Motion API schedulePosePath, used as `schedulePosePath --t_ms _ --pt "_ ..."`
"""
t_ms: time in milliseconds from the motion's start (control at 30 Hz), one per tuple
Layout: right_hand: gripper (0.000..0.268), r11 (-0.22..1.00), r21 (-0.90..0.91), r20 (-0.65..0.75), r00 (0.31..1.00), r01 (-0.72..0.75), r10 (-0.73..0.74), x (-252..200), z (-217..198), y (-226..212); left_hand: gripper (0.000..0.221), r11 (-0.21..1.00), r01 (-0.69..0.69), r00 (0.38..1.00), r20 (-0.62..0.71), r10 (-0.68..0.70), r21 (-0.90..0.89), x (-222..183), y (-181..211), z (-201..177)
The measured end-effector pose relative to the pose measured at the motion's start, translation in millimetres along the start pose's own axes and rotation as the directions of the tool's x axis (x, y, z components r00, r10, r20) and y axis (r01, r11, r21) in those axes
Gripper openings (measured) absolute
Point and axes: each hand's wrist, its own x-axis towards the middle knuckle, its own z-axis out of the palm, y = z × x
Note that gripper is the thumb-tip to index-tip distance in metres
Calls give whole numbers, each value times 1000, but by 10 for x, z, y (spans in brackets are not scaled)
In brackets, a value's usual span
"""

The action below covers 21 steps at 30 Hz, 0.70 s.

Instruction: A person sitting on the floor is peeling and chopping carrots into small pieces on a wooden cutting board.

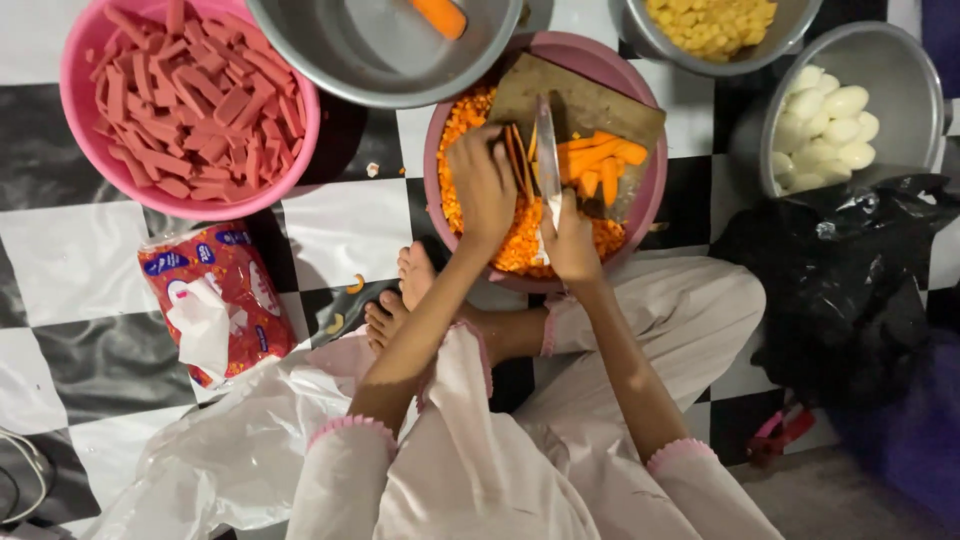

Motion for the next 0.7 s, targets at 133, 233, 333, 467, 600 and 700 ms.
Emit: schedulePosePath --t_ms 133,233,333,467,600,700 --pt "56 991 53 -15 992 -124 125 -238 -172 66 38 906 214 951 132 -278 365 -313 -221 199" --pt "53 986 -167 -210 977 -18 -18 -491 -186 28 59 845 151 945 177 -276 513 -349 -335 410" --pt "50 949 -310 -255 958 46 -129 -736 -124 199 59 777 74 942 211 -260 625 -304 -344 492" --pt "60 959 26 14 959 -282 282 -893 -313 273 42 741 43 918 265 -293 670 -299 -465 531" --pt "53 957 -52 -46 958 -286 283 -955 -334 156 42 721 -2 951 225 -213 692 -278 -318 461" --pt "50 985 -25 -107 980 -170 166 -969 -303 77 55 711 -50 924 302 -233 701 -257 -243 437"
